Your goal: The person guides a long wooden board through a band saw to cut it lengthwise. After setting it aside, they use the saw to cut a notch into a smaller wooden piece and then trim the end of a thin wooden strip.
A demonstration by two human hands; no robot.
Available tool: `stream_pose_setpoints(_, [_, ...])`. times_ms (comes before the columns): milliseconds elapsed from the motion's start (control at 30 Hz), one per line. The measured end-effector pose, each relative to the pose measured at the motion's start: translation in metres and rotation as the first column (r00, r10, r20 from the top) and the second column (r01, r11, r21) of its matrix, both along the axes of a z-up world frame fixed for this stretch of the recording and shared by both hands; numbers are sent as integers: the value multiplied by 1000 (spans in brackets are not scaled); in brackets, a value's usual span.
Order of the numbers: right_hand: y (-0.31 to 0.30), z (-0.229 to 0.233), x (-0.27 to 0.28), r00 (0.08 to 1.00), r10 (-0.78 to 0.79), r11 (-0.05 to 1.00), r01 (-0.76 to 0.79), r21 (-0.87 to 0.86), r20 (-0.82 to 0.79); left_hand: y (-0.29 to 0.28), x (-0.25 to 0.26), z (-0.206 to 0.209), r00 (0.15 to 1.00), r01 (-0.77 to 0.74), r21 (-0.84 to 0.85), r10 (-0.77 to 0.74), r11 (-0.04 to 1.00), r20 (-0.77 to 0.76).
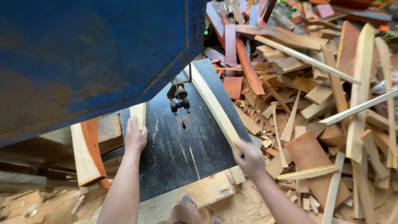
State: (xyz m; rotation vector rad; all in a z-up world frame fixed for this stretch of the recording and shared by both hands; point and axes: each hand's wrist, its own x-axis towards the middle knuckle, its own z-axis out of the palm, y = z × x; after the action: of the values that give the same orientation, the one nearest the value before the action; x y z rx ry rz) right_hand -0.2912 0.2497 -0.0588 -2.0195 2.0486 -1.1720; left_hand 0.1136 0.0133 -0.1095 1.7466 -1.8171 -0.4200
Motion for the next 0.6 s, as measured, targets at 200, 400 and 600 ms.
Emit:
stream_pose_setpoints(200, [224,-55,-3,992,-119,992,116,55,49,143,-22,51,993,-25,-278,-9,960,-121])
stream_pose_setpoints(400, [268,-55,50,985,115,933,-151,325,125,374,-119,57,857,410,237,-283,881,-431])
stream_pose_setpoints(600, [203,-8,99,470,109,549,-763,341,876,385,-101,27,824,560,78,-544,825,-159])
